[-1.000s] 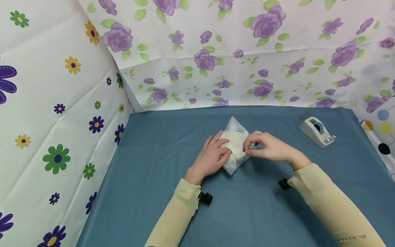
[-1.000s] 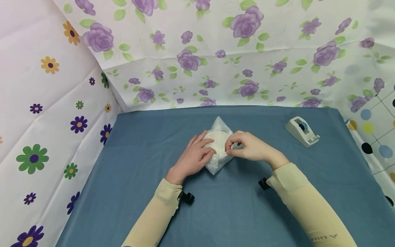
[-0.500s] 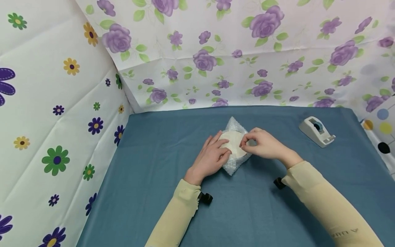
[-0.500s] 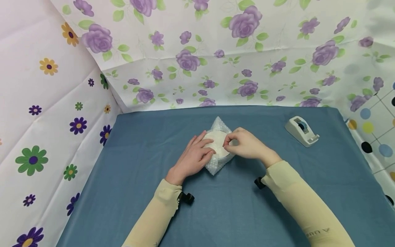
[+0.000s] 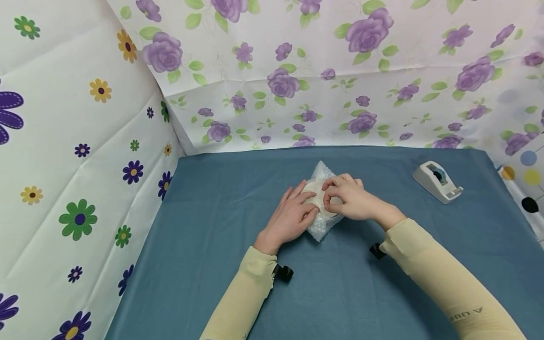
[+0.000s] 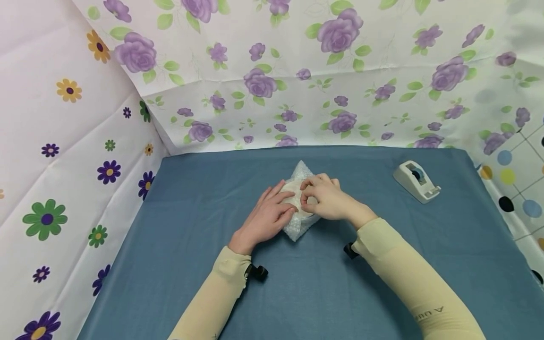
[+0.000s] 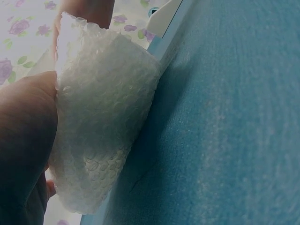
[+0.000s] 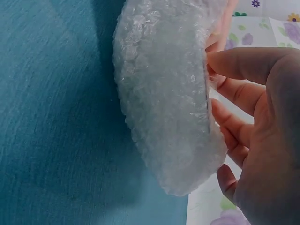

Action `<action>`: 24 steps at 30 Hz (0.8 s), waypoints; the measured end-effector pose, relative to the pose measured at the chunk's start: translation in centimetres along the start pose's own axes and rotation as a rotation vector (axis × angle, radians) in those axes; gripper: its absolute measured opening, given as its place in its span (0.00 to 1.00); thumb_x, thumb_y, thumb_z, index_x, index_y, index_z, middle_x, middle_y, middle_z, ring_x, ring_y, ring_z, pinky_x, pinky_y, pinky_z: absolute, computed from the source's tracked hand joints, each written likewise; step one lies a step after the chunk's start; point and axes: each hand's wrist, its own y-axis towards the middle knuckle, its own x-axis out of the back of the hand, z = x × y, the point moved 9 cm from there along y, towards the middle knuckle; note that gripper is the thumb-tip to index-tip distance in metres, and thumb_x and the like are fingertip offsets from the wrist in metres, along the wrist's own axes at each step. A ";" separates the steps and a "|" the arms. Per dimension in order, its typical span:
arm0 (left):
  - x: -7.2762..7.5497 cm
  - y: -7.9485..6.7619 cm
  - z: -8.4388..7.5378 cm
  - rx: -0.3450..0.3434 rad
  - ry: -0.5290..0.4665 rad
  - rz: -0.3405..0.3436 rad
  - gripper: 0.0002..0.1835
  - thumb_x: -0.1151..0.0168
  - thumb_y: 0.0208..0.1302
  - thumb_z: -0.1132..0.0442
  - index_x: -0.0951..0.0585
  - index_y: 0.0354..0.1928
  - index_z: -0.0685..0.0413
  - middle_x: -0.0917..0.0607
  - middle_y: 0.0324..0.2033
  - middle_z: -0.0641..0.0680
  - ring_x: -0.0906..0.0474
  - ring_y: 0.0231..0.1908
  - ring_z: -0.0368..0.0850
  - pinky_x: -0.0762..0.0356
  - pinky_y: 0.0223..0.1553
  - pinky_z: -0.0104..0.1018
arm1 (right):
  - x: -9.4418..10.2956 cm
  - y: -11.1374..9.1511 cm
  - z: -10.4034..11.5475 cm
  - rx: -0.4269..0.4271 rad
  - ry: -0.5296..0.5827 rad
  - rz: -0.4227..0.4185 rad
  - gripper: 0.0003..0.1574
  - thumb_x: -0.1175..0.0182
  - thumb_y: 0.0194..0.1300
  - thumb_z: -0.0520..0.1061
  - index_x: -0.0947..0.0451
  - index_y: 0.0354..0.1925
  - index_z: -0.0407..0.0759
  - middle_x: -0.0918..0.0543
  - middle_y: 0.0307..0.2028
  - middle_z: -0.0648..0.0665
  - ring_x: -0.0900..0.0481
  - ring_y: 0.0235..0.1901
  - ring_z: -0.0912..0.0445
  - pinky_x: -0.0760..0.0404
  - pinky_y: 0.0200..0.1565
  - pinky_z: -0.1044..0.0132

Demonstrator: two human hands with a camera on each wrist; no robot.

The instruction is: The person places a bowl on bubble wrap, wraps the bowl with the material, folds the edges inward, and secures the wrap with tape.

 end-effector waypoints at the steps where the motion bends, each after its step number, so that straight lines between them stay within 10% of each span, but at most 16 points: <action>1: 0.0 0.0 0.0 0.001 0.000 0.001 0.22 0.53 0.88 0.52 0.07 0.46 0.40 0.20 0.70 0.51 0.51 0.84 0.54 0.51 0.80 0.63 | 0.0 0.0 0.0 -0.004 -0.004 0.006 0.11 0.36 0.78 0.49 0.15 0.35 0.62 0.24 0.65 0.45 0.37 0.67 0.39 0.43 0.56 0.37; 14: 0.0 0.1 0.0 -0.003 0.001 0.002 0.21 0.52 0.88 0.52 0.07 0.46 0.41 0.20 0.70 0.52 0.52 0.84 0.53 0.50 0.79 0.64 | -0.6 -0.5 -1.2 0.016 0.198 0.056 0.11 0.41 0.83 0.49 0.15 0.41 0.59 0.58 0.86 0.45 0.80 0.83 0.42 0.68 0.70 0.20; 24: 0.1 0.0 0.0 0.004 -0.009 -0.002 0.20 0.50 0.87 0.52 0.08 0.49 0.43 0.20 0.70 0.53 0.51 0.84 0.53 0.50 0.80 0.63 | -0.9 -0.7 -2.1 0.036 0.315 0.070 0.10 0.41 0.82 0.50 0.13 0.43 0.55 0.64 0.87 0.46 0.87 0.82 0.47 0.74 0.70 0.19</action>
